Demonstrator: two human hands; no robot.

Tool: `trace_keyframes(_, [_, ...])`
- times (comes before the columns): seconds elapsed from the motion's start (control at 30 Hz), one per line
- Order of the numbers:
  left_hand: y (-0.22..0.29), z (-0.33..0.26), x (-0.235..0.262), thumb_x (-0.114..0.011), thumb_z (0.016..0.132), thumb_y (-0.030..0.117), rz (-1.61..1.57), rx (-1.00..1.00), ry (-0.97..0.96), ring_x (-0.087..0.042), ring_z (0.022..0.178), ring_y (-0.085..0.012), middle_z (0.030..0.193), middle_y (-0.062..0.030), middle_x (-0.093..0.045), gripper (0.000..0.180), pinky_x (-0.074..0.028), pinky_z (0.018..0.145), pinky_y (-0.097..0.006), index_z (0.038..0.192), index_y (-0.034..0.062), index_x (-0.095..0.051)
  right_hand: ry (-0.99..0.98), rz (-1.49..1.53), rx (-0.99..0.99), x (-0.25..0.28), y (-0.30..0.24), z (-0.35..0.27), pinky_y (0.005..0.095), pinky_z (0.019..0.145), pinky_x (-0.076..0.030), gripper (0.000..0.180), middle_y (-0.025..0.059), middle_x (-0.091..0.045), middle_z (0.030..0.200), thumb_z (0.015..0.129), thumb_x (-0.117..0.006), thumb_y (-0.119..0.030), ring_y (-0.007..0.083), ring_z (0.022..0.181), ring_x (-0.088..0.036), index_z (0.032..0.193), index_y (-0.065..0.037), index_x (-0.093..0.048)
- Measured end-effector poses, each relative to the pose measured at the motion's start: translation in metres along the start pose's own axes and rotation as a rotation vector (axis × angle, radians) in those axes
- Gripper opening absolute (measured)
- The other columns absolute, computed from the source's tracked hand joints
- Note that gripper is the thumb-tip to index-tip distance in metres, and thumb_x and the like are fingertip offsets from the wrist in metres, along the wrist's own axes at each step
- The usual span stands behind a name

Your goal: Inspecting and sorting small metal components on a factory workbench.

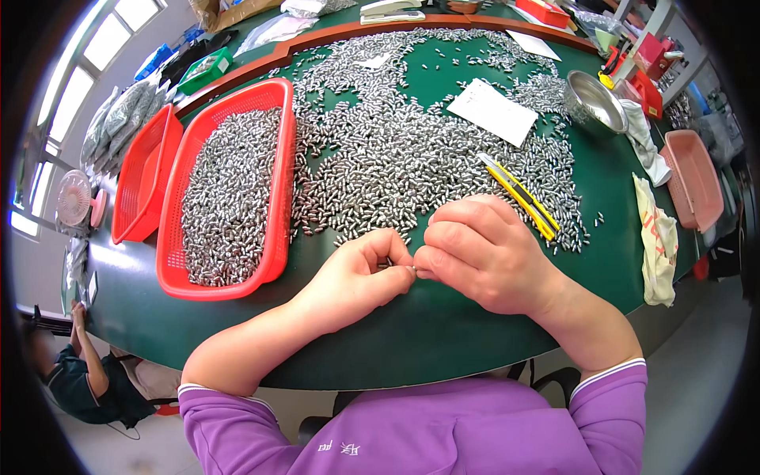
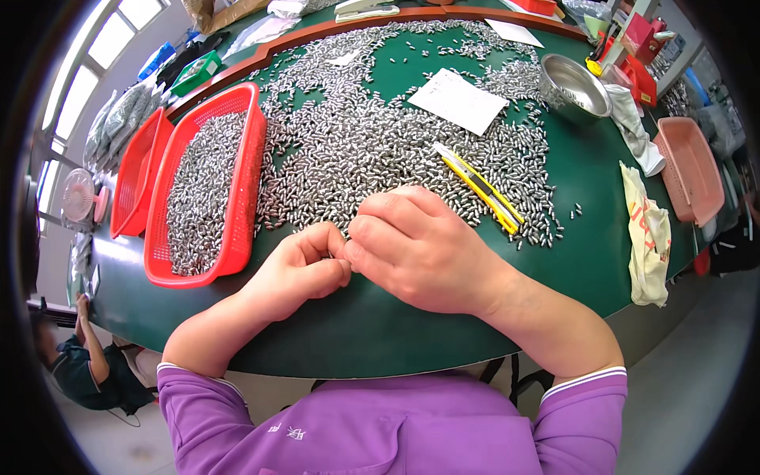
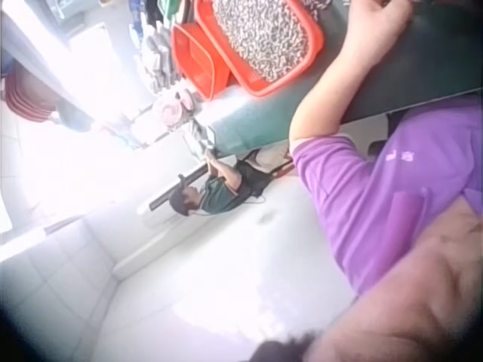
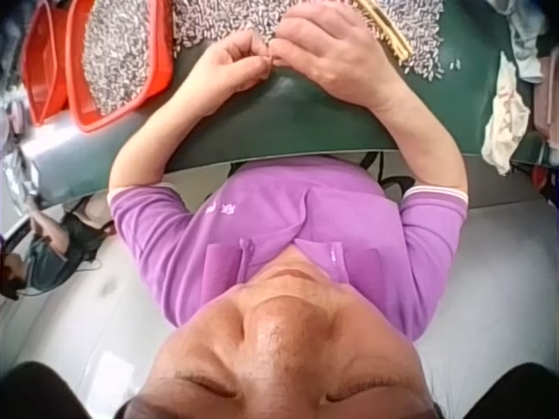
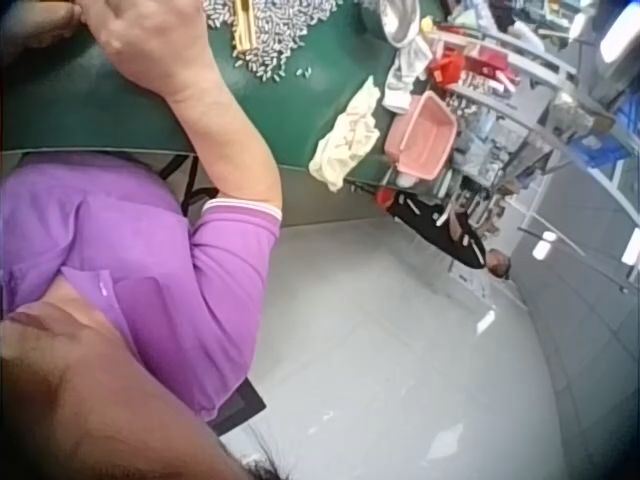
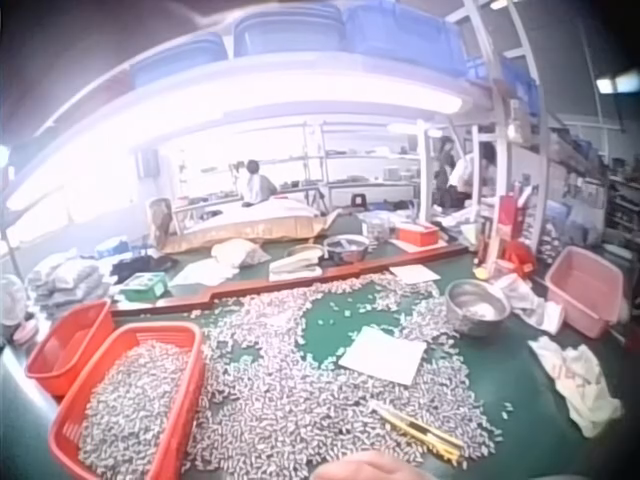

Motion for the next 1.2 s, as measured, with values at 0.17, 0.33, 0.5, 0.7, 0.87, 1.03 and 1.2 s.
trace_keyframes(0.17, [-0.01, -0.001, -0.009, -0.058, 0.089, 0.012, -0.233, 0.106, -0.078, -0.043, 0.061, -0.0031, 0.076, 0.0011, -0.056, 0.007, -0.033, 0.053, -0.019, 0.087, 0.0074, -0.054, -0.009, 0.008, 0.008, -0.001, -0.001, 0.0, 0.0358, 0.075, -0.049, 0.017, 0.0019, -0.058, 0.093, 0.075, -0.073, -0.021, 0.0204, 0.092, -0.061, 0.083, -0.009, -0.064])
trace_keyframes(0.33, [-0.012, -0.002, -0.014, -0.057, 0.089, 0.013, -0.273, 0.162, -0.139, -0.041, 0.057, -0.0042, 0.073, -0.0006, -0.055, 0.007, -0.03, 0.05, -0.02, 0.087, 0.0068, -0.055, -0.026, 0.03, 0.021, 0.0, -0.002, 0.0, 0.036, 0.076, -0.05, 0.017, 0.0016, -0.058, 0.094, 0.077, -0.072, -0.023, 0.0205, 0.093, -0.06, 0.083, -0.01, -0.063])
trace_keyframes(0.5, [-0.018, -0.004, -0.014, -0.056, 0.089, 0.018, -0.367, 0.279, -0.15, -0.038, 0.051, -0.0059, 0.071, -0.0022, -0.055, 0.012, -0.027, 0.046, -0.021, 0.086, 0.0056, -0.057, -0.054, 0.053, 0.044, -0.002, -0.007, 0.0, 0.0362, 0.075, -0.05, 0.017, 0.0018, -0.058, 0.094, 0.079, -0.072, -0.025, 0.0208, 0.094, -0.06, 0.084, -0.011, -0.063])
trace_keyframes(0.7, [-0.02, 0.001, -0.005, -0.052, 0.091, 0.014, -0.327, 0.299, -0.058, -0.037, 0.05, -0.0061, 0.07, -0.0026, -0.054, 0.012, -0.025, 0.044, -0.022, 0.088, 0.004, -0.057, -0.035, 0.111, 0.017, -0.002, -0.001, -0.001, 0.0363, 0.075, -0.05, 0.02, 0.0022, -0.058, 0.093, 0.078, -0.074, -0.025, 0.0226, 0.093, -0.06, 0.085, -0.012, -0.062])
trace_keyframes(0.87, [-0.006, 0.001, -0.016, -0.052, 0.091, 0.008, -0.429, 0.133, -0.217, -0.037, 0.055, -0.0055, 0.078, -0.0018, -0.054, 0.01, -0.027, 0.047, -0.021, 0.099, 0.0034, -0.054, 0.004, 0.223, -0.099, -0.002, 0.018, -0.003, 0.0351, 0.075, -0.05, 0.022, 0.0035, -0.058, 0.092, 0.076, -0.077, -0.025, 0.0251, 0.09, -0.059, 0.082, -0.011, -0.061])
trace_keyframes(1.03, [0.001, -0.001, -0.02, -0.054, 0.094, 0.013, -0.458, 0.062, -0.263, -0.037, 0.057, -0.0051, 0.08, -0.0014, -0.054, 0.01, -0.027, 0.049, -0.02, 0.1, 0.0048, -0.054, 0.011, 0.343, -0.181, -0.003, 0.029, -0.005, 0.0361, 0.075, -0.049, 0.021, 0.0042, -0.057, 0.088, 0.077, -0.077, -0.026, 0.0254, 0.087, -0.058, 0.081, -0.011, -0.062])
trace_keyframes(1.2, [-0.001, 0.0, -0.02, -0.057, 0.098, 0.021, -0.452, 0.086, -0.227, -0.04, 0.059, -0.0048, 0.08, -0.0009, -0.053, 0.015, -0.029, 0.051, -0.02, 0.099, 0.0062, -0.053, -0.015, 0.397, -0.196, -0.007, 0.033, -0.007, 0.0368, 0.075, -0.049, 0.019, 0.0044, -0.057, 0.088, 0.076, -0.077, -0.022, 0.0253, 0.087, -0.058, 0.082, -0.011, -0.064])
Point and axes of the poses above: each hand's wrist, its own z-axis towards the middle knuckle, its own x-axis out of the back of the hand, y = z × x, the point moved 10 cm from there along z, towards the middle knuckle
